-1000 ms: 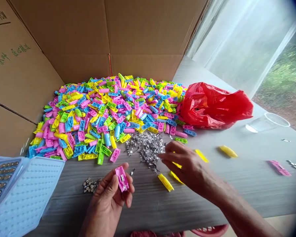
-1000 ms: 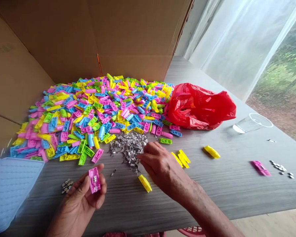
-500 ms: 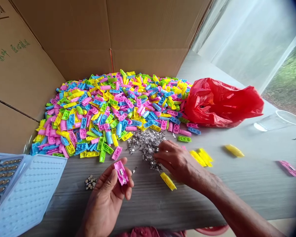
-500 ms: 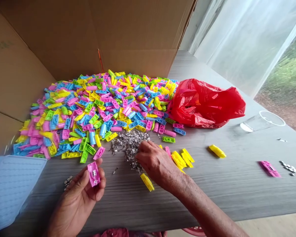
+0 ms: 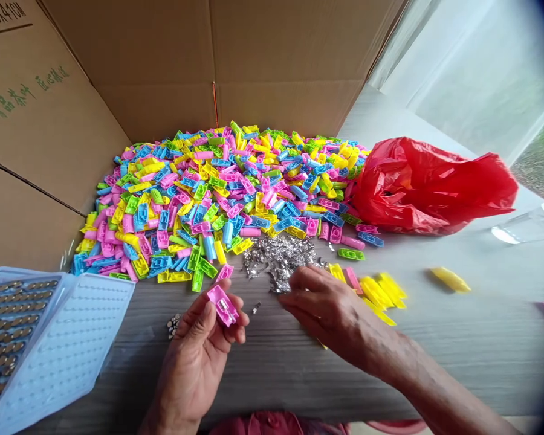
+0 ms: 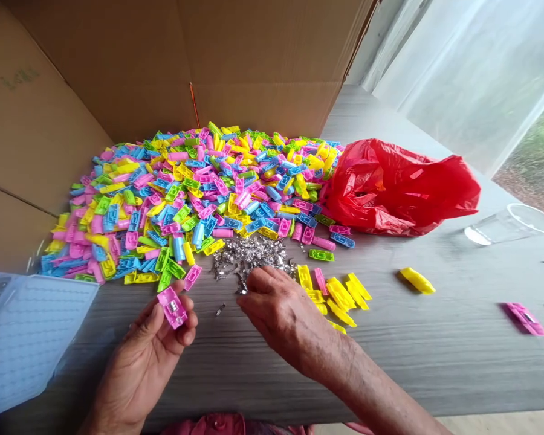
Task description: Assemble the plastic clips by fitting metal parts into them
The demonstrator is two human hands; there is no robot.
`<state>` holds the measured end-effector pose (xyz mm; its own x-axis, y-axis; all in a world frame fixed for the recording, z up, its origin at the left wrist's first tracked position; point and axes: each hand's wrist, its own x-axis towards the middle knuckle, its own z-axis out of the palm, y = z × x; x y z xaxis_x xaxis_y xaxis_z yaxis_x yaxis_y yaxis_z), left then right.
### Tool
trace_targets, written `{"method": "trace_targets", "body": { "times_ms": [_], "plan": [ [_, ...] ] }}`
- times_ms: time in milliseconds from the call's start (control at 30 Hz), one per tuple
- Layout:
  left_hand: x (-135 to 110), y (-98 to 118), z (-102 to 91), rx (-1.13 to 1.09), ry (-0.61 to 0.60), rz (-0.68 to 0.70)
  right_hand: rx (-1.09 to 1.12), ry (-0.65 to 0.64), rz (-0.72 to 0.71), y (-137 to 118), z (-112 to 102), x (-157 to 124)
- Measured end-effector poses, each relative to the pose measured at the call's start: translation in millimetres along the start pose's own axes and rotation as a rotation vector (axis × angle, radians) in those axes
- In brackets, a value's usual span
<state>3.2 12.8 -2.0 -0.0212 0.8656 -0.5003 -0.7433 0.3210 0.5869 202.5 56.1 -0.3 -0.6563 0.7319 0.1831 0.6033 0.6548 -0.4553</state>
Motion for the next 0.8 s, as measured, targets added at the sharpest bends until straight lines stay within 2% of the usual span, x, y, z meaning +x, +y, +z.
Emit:
{"method": "trace_targets", "body": {
  "times_ms": [200,467,667,800],
  "plan": [
    [-2,4,-0.4,0.015,0.056,0.055,-0.092,-0.173,-0.123,-5,14,22],
    [-4,8,-11.1,0.076,-0.109,0.118,-0.148,-0.258,-0.188,-5,17,33],
    [-1,11,-8.8,0.147,-0.110,0.158,-0.147,-0.253,-0.216,-6,20,36],
    [-2,7,-6.1,0.261,-0.067,0.255,-0.152,-0.191,-0.220,-5,31,37]
  ]
}}
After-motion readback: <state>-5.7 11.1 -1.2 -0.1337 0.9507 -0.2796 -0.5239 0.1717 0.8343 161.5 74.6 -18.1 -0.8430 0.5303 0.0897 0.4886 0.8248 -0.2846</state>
